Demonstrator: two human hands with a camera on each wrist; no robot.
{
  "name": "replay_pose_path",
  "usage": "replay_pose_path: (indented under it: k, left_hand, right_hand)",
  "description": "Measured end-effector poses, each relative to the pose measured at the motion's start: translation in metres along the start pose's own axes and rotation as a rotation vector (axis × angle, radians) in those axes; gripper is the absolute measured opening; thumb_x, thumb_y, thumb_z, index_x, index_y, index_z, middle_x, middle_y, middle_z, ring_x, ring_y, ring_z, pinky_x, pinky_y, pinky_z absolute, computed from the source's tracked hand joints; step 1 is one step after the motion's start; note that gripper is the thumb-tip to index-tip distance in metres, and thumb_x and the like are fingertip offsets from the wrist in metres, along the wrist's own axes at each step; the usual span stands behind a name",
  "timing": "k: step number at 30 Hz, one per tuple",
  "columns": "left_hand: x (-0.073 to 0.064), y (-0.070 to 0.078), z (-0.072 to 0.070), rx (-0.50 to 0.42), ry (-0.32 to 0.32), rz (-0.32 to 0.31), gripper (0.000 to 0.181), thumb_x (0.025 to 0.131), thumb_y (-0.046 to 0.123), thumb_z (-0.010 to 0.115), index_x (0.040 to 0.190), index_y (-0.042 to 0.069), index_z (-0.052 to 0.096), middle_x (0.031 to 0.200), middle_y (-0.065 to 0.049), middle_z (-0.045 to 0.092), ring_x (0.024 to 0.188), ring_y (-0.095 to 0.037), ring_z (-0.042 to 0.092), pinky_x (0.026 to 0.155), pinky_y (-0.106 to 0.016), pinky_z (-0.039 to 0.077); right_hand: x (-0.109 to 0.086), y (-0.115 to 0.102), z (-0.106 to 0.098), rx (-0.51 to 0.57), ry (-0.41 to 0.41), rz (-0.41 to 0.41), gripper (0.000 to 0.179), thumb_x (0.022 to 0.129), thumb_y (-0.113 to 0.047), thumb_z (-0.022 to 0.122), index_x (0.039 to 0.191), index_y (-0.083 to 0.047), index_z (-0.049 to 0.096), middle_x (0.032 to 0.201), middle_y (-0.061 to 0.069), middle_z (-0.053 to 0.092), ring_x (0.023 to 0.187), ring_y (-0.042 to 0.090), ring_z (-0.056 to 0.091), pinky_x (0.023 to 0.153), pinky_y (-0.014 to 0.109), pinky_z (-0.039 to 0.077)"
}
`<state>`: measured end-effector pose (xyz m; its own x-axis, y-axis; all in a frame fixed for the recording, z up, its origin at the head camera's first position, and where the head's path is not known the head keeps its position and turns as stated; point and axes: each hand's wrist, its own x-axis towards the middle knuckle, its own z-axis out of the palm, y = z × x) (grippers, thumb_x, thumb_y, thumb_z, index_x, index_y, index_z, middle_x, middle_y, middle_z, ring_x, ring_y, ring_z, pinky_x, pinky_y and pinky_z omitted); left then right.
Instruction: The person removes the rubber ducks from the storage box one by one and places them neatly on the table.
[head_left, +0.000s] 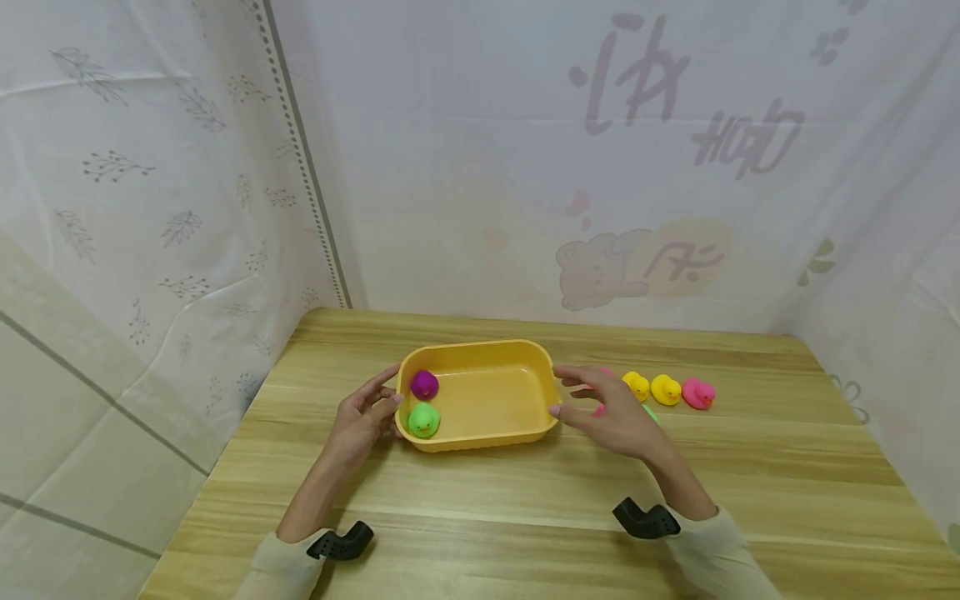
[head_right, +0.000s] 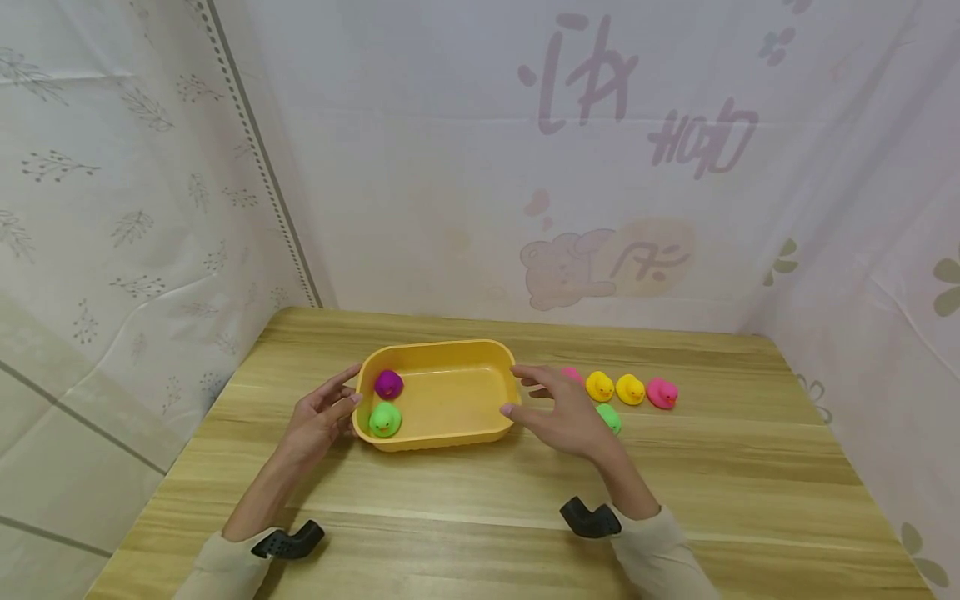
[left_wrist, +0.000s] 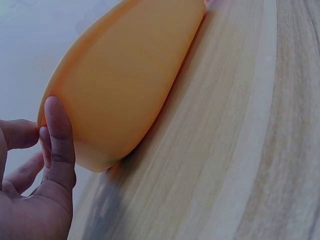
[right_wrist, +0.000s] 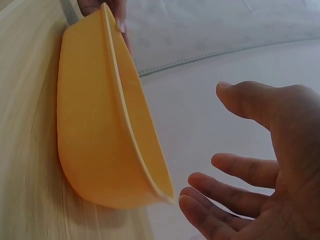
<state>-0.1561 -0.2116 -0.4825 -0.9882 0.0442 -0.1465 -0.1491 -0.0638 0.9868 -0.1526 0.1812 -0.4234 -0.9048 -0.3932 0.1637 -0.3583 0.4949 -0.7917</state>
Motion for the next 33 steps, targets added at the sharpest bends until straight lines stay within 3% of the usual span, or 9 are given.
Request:
replay_pose_path:
  k: [14, 33]
  left_hand:
    - [-0.002, 0.002, 0.002, 0.002, 0.013, -0.003, 0.055, 0.102, 0.011, 0.064, 0.154, 0.015, 0.047, 0.106, -0.003, 0.052, 0.069, -0.01, 0.06, 0.063, -0.023, 0.059]
    - [-0.001, 0.002, 0.001, 0.006, -0.003, -0.005, 0.055, 0.103, 0.013, 0.063, 0.155, 0.017, 0.046, 0.107, -0.004, 0.052, 0.069, -0.01, 0.061, 0.064, -0.023, 0.059]
  right_hand:
    - [0.024, -0.021, 0.028, 0.05, -0.126, 0.004, 0.062, 0.092, -0.04, 0.077, 0.145, -0.017, 0.056, 0.147, 0.002, 0.059, 0.127, 0.034, 0.062, 0.109, 0.048, 0.052]
    - [0.058, -0.032, 0.065, 0.124, -0.271, 0.013, 0.061, 0.094, -0.039, 0.074, 0.147, -0.013, 0.055, 0.144, 0.013, 0.06, 0.128, 0.031, 0.059, 0.111, 0.044, 0.051]
